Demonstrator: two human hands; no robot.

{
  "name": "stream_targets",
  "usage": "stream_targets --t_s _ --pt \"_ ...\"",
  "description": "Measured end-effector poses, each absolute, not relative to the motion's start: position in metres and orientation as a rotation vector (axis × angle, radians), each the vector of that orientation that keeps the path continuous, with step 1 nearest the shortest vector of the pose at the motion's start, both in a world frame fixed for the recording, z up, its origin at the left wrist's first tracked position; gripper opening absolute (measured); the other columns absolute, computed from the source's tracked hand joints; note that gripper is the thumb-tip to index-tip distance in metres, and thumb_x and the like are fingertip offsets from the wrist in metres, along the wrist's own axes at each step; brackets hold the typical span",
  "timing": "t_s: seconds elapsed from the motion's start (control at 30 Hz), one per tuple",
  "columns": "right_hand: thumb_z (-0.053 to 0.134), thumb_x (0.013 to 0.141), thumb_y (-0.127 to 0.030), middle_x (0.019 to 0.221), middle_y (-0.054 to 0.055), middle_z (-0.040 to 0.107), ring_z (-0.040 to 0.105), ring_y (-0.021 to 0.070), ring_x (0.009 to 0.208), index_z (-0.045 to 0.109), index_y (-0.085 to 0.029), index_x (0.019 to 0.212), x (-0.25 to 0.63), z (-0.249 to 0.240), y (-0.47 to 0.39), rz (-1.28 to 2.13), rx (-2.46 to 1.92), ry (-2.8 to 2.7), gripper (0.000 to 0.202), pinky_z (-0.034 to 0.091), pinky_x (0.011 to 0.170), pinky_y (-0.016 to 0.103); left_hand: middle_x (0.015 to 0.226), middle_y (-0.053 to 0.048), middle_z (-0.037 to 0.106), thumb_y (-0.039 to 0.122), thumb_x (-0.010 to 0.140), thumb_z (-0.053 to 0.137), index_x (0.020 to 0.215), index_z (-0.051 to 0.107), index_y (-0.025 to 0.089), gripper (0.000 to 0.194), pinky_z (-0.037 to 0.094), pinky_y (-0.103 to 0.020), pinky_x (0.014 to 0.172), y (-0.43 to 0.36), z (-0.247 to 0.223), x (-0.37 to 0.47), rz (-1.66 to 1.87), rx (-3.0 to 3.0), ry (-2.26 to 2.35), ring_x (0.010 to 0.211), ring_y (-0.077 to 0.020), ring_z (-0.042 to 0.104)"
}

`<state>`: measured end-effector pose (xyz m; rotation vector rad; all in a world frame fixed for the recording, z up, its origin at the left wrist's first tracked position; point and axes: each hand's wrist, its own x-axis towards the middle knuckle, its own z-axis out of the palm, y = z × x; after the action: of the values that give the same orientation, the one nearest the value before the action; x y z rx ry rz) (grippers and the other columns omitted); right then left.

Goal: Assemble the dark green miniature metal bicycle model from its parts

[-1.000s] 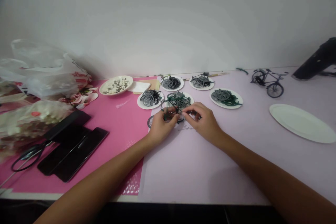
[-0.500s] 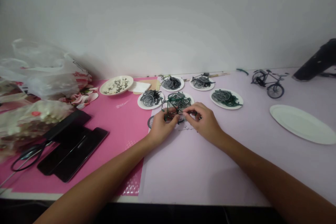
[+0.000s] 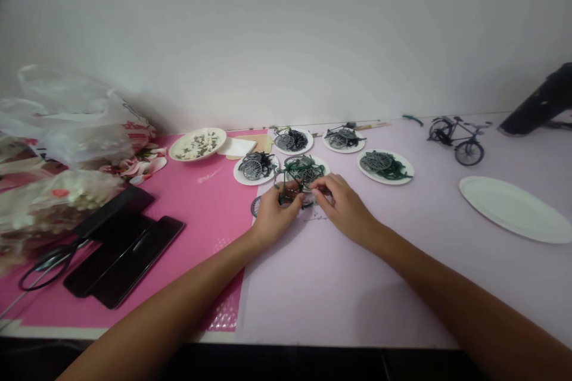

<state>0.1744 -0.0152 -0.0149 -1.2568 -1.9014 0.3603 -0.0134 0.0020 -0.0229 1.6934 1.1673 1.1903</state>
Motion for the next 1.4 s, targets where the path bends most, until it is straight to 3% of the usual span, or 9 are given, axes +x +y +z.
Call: stream_targets --t_s 0.4,1.4 --pt "0.057 0.098 -0.026 0.099 0.007 0.064 0.063 0.0241 0.085 0.057 -0.025 0.106 0.1734 -0.0091 -0.0213 0.153 -1.279 -2.019 0.008 0.051 0.070 0.036 0.099 -0.009 0.077 0.018 0.089 0.069 0.108 0.071 0.014 0.020 0.054 -0.028 0.076 0.0011 -0.0209 -0.0152 1.225 1.804 1.166 0.083 -0.0187 0.070" --pt "0.052 0.102 -0.036 0.100 0.009 0.067 0.066 0.0265 0.086 0.058 -0.024 0.100 0.1745 -0.0173 -0.0192 0.050 -1.363 -2.026 0.014 0.046 0.061 0.033 0.104 -0.010 0.078 0.020 0.089 0.070 0.114 0.071 0.015 0.025 0.055 -0.029 0.077 0.0032 -0.0240 -0.0145 1.219 1.797 1.220 0.085 -0.0199 0.072"
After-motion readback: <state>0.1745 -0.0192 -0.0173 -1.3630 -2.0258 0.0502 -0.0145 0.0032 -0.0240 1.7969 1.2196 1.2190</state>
